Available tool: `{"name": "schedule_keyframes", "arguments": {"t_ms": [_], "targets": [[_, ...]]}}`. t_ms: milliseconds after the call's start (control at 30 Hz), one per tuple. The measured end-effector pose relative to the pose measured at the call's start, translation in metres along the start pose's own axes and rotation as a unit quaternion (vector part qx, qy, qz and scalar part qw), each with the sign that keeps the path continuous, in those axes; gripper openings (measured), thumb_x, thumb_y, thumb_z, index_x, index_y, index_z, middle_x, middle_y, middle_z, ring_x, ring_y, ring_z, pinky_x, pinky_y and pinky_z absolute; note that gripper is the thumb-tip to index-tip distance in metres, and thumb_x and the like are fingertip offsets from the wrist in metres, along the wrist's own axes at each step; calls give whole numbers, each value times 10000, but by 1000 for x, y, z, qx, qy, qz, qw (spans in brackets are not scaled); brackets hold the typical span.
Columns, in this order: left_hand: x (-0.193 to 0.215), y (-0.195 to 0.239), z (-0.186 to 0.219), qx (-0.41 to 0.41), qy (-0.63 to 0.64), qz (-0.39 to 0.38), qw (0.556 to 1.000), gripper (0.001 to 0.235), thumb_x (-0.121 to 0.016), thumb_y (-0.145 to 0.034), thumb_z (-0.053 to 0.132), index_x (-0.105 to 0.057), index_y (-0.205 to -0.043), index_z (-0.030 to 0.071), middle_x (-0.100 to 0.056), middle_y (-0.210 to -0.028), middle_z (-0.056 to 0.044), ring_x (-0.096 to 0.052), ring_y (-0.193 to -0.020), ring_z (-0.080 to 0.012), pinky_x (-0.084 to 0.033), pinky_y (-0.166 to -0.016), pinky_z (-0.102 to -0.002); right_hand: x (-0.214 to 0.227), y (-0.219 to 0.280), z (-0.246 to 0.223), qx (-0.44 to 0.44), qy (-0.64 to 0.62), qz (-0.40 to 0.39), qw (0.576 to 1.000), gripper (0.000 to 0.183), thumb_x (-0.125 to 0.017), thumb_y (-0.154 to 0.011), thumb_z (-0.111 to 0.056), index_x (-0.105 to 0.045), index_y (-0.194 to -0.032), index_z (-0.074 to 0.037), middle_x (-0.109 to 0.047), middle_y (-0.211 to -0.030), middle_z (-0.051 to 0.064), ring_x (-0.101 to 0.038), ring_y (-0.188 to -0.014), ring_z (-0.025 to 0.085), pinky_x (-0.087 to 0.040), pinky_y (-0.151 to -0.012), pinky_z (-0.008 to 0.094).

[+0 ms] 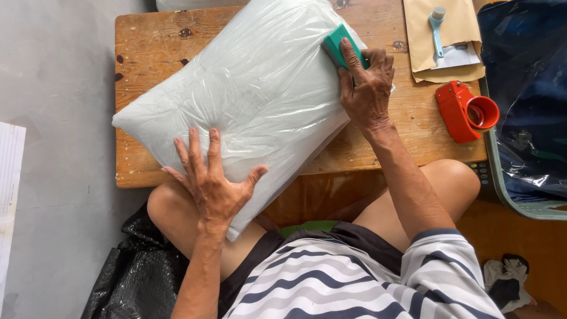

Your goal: The person scrubs a white pillow wrapped in clear plastic with a green brush. They repeatedly rub the surface of the pillow, rotating it to clean different sides and edges.

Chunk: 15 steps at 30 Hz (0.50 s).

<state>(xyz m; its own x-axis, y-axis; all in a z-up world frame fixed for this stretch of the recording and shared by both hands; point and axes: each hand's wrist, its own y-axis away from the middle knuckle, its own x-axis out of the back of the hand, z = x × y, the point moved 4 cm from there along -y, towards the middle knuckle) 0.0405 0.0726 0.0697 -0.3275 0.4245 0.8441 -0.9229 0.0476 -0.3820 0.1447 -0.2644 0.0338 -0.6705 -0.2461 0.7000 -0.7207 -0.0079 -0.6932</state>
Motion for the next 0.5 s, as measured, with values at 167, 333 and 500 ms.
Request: {"name": "schedule_keyframes", "arguments": {"t_ms": [167,333,500], "targets": [[15,-54,9,-2,9,83,997,967,-558,-824,850,-584,-1370,53,-292,-1599,-219,-107,-1517,-455,-76,-1116,-857,5,0,0,-4,-30,-9,1000,590,-736,-1037,-210,-477,-1562,-289,-502,-1115,114,-489,-1009,314,-474,-839,477],[-22,-45,11,20,-75,-68,995,1100,-571,-901,871,-107,-1681,249,-14,-1737,-175,14,-1605,-429,50,-1198,-754,24,-10,-50,-34,-67,-8,997,645,-759,-1055,-195,-401,-1586,-266,-535,-1055,98,-523,-989,282,-408,-945,536],[-23,-28,15,33,-66,-42,996,1082,-533,-891,849,-116,-1679,237,-38,-1745,-154,8,-1611,-426,44,-1216,-745,53,-4,-158,279,-124,-24,952,431,-614,-1085,-140,-505,-1497,-201,-519,-1075,103,-488,-920,247,-380,-786,415]]}}
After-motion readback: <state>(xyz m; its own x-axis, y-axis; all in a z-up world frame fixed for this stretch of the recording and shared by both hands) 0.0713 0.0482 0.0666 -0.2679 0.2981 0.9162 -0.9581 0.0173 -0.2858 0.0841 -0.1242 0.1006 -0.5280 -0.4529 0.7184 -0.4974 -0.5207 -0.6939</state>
